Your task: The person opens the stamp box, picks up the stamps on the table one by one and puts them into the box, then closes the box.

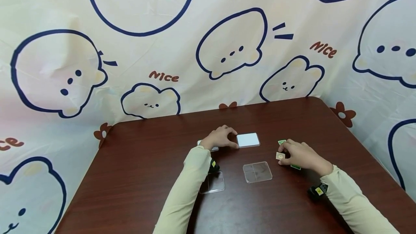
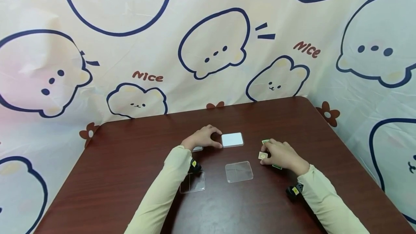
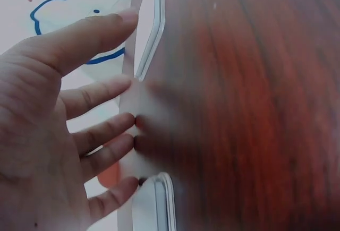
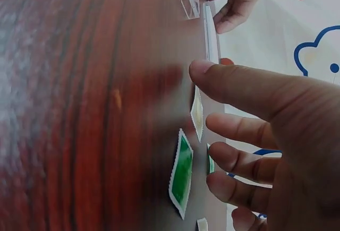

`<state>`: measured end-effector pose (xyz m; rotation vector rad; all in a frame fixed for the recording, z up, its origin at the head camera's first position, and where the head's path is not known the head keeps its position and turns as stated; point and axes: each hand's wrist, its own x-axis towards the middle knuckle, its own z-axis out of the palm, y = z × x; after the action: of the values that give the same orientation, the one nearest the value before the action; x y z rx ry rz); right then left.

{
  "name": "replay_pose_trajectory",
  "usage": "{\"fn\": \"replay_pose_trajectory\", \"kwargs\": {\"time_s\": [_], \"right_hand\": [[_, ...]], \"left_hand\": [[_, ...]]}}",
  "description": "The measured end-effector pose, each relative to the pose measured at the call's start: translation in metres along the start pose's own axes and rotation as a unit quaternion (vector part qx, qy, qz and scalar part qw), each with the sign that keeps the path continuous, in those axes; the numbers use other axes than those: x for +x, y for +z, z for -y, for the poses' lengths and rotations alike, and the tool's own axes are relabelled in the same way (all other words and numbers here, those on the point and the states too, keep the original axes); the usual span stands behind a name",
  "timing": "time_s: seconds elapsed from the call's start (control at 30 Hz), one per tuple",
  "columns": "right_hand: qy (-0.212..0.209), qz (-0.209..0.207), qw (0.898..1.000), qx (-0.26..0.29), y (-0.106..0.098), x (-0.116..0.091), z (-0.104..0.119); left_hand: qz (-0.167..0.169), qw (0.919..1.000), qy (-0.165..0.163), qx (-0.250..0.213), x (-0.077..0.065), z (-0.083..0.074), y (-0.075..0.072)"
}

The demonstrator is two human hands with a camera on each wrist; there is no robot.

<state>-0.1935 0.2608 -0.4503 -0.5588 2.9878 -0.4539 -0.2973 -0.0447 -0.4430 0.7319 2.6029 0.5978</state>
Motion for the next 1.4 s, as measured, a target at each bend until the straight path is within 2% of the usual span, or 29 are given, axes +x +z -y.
{"fn": "replay_pose_trajectory", "kwargs": {"time_s": [0.23,0.43,0.87,1.17,1.4], "right_hand": [[-0.001,-0.003,1.000,0.004,0.001,0.002,0.001],[0.002,-0.003,1.000,0.019,0.004,0.004,0.001],[0.011,0.010,0.998,0.053,0.005,0.002,0.003],[-0.001,0.021,0.998,0.066,0.004,0.009,0.003],[0.006,0.038,0.998,0.059,0.001,0.013,0.003]], "left_hand": [[-0.017,0.9980,-0.022,0.057,0.000,-0.007,0.005],[-0.033,0.9957,-0.034,0.079,0.002,-0.009,0.009],[-0.038,0.9950,-0.032,0.086,0.000,-0.013,0.008],[-0.038,0.9938,-0.036,0.098,0.000,-0.014,0.008],[-0.037,0.9944,-0.034,0.094,-0.001,-0.016,0.009]]}}
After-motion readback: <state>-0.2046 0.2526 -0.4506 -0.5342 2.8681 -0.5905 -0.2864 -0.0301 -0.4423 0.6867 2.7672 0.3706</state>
